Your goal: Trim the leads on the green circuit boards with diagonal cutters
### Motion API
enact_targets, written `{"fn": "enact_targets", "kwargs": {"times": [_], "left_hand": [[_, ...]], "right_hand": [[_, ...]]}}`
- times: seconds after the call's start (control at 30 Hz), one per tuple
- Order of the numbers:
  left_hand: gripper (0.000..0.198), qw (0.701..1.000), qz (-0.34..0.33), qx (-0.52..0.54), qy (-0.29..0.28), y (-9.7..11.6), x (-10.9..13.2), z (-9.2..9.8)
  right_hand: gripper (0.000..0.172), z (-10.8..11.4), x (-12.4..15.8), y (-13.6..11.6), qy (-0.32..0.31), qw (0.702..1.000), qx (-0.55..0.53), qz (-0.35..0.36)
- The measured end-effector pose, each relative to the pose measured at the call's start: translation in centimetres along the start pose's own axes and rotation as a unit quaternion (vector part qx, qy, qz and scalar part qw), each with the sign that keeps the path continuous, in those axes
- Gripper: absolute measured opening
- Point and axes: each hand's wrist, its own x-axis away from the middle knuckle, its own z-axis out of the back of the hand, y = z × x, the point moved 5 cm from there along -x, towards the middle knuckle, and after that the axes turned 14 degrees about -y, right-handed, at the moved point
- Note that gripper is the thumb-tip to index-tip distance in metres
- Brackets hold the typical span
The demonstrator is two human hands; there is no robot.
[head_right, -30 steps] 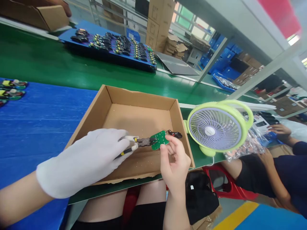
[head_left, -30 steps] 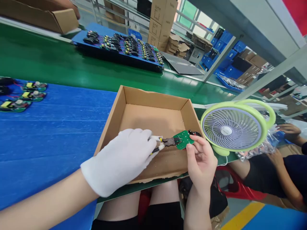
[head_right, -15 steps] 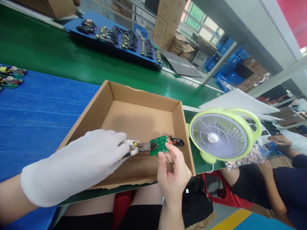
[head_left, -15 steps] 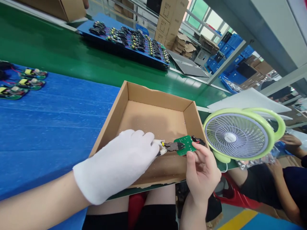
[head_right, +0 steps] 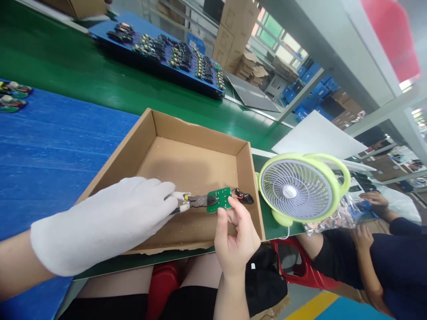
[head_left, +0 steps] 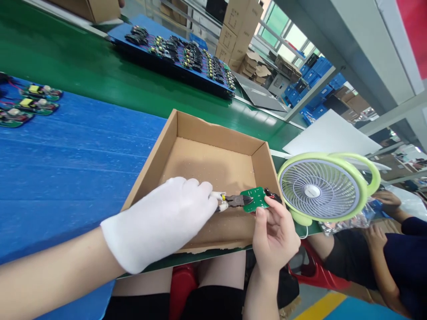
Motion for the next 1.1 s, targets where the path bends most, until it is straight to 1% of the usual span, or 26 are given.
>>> {"fn": "enact_targets", "kwargs": {"times": [0.23, 0.37, 0.47, 0.6, 0.7, 0.83, 1.0, 1.03, 1.1], "left_hand": [[0.025, 1.000, -0.005, 0.008, -0.010, 0.15, 0.15, -0.14], [0.025, 1.000, -0.002, -0.023, -0.012, 0.34, 0.19, -0.08], [0.025, 0.999, -0.004, -0.038, 0.001, 0.41, 0.30, 0.13], [0.027, 0.999, -0.004, -0.031, 0.020, 0.21, 0.45, 0.43], [0.028, 1.000, -0.004, -0.022, 0.017, -0.02, 0.44, 0.47], [0.027, 1.000, 0.000, 0.000, -0.008, -0.33, 0.38, 0.13], [0.026, 0.999, 0.012, 0.021, -0.046, -0.50, 0.26, -0.38], [0.025, 0.998, 0.014, 0.025, -0.062, -0.50, 0.12, -0.41], [0.025, 0.992, 0.023, 0.034, -0.118, -0.55, -0.30, -0.49]], "right_hand": [[0.014, 0.13, 0.39, 0.09, 0.019, 1.000, 0.013, 0.008], [0.016, 0.12, 0.58, 0.24, 0.028, 0.999, 0.004, 0.021], [0.017, 0.10, 0.64, 0.24, 0.029, 0.999, 0.004, 0.029], [0.014, 0.10, 0.67, 0.15, 0.024, 0.999, 0.013, 0.032], [0.014, 0.08, 0.67, 0.21, 0.016, 0.999, 0.016, 0.025], [0.015, 0.02, 0.65, 0.43, 0.001, 1.000, -0.008, 0.010], [0.013, -0.07, 0.23, 0.27, -0.014, 0.999, -0.046, 0.009], [0.013, -0.09, 0.10, 0.23, -0.015, 0.999, -0.049, 0.009], [0.011, -0.16, -0.14, 0.15, -0.017, 0.998, -0.051, 0.011]]}}
